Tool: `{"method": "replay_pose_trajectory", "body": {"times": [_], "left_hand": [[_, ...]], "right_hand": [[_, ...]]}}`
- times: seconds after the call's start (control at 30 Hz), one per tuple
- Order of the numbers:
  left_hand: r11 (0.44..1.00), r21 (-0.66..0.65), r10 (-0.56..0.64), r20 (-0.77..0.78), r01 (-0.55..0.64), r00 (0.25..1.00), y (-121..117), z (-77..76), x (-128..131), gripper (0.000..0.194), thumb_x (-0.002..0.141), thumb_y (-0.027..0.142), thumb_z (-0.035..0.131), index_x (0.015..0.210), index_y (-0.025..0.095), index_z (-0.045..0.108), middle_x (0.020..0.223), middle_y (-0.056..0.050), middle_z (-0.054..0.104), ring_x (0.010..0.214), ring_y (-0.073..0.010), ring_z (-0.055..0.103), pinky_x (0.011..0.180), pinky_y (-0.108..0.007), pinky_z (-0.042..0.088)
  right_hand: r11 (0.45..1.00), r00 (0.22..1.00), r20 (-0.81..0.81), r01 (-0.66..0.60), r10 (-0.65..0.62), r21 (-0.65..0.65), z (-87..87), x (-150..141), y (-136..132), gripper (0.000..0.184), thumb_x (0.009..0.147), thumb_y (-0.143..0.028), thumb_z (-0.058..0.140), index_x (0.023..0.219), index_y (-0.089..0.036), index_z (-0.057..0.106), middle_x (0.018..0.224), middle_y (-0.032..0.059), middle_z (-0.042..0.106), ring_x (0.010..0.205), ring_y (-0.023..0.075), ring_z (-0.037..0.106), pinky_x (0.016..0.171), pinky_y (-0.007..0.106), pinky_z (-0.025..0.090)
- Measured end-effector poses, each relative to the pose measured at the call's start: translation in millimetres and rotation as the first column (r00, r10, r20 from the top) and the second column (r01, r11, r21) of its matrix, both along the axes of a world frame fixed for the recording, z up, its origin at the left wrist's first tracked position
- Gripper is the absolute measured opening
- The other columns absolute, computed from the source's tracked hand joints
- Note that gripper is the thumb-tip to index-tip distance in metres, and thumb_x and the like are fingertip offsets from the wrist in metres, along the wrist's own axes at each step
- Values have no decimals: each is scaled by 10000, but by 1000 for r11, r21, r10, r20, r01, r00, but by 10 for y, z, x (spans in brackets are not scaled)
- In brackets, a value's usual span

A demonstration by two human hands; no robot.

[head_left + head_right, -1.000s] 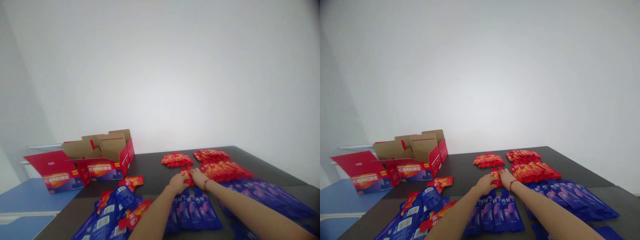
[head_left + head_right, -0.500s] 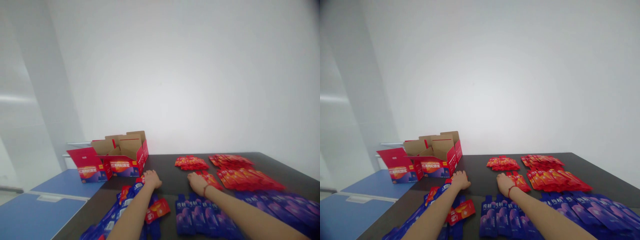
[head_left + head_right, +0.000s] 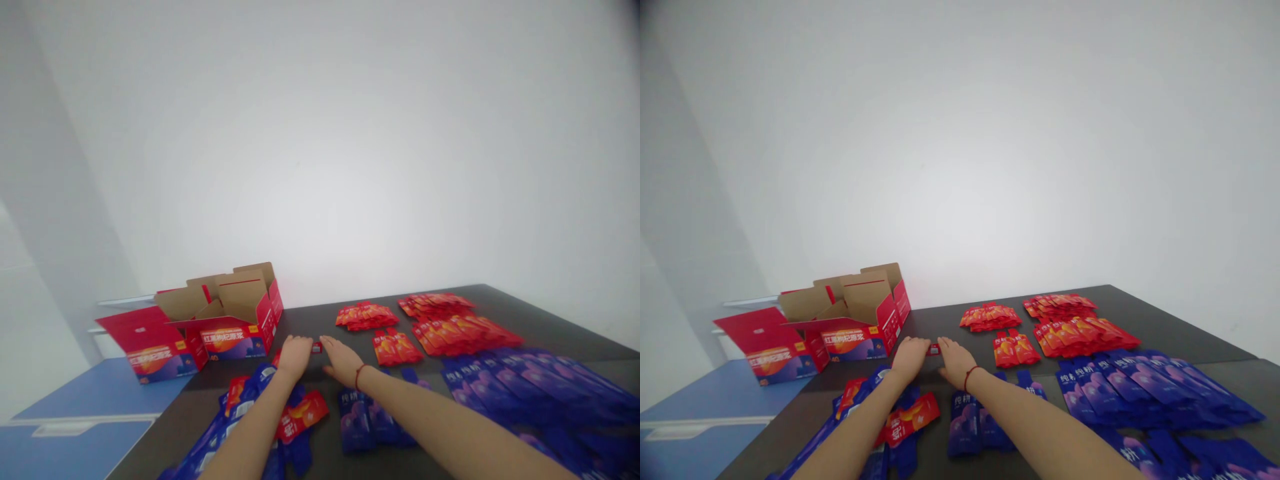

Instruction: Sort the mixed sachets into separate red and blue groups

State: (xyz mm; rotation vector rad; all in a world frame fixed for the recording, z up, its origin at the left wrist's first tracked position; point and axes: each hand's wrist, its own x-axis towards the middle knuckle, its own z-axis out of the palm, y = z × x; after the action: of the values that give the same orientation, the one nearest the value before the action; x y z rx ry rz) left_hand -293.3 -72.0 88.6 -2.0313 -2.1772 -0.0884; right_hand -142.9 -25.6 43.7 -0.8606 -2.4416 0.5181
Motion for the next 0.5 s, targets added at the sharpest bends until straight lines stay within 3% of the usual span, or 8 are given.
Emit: {"method": "replay_pose_trajectory", "body": {"times": [0.1, 0.2, 0.33, 0.5], "left_hand": [[997, 34, -70, 99, 67, 993, -3, 25, 77, 274, 906, 240, 361, 932, 204, 631, 959, -91, 680, 958, -237, 609, 873, -336, 385], [989, 89, -136, 227, 119, 964, 1, 9, 140, 287, 915, 313, 356, 895, 235, 631, 922, -31, 681, 906, -188, 608, 802, -256, 403], [983, 155, -155, 392, 101, 907, 66, -71, 205, 322, 911, 325, 326, 841, 206, 618, 853, -6, 665, 805, -146, 589, 705, -215, 397], [994, 111, -54, 562, -11, 825, 183, -212, 224, 369, 828, 459, 441, 611, 180, 547, 565, 16, 552, 565, -141, 503, 539, -235, 325]], "right_hand": [[991, 993, -98, 48, -60, -124, 59, 53, 116, 526, 747, -191, 593, 1258, -127, 488, 1300, 153, 516, 1190, 255, 473, 983, 357, 367], [952, 984, -149, 44, -93, -303, 98, 144, 241, 202, 819, -246, 534, 971, -150, 626, 961, 90, 680, 909, 216, 619, 791, 319, 475], [850, 968, -221, -19, -115, -526, 91, 188, 279, 218, 906, -271, 427, 905, -170, 619, 850, 40, 683, 747, 158, 641, 613, 252, 503], [732, 935, -286, -43, -211, -680, 24, 173, 260, 235, 923, -332, 478, 1019, -146, 586, 937, 49, 637, 752, 139, 617, 657, 303, 525]]}}
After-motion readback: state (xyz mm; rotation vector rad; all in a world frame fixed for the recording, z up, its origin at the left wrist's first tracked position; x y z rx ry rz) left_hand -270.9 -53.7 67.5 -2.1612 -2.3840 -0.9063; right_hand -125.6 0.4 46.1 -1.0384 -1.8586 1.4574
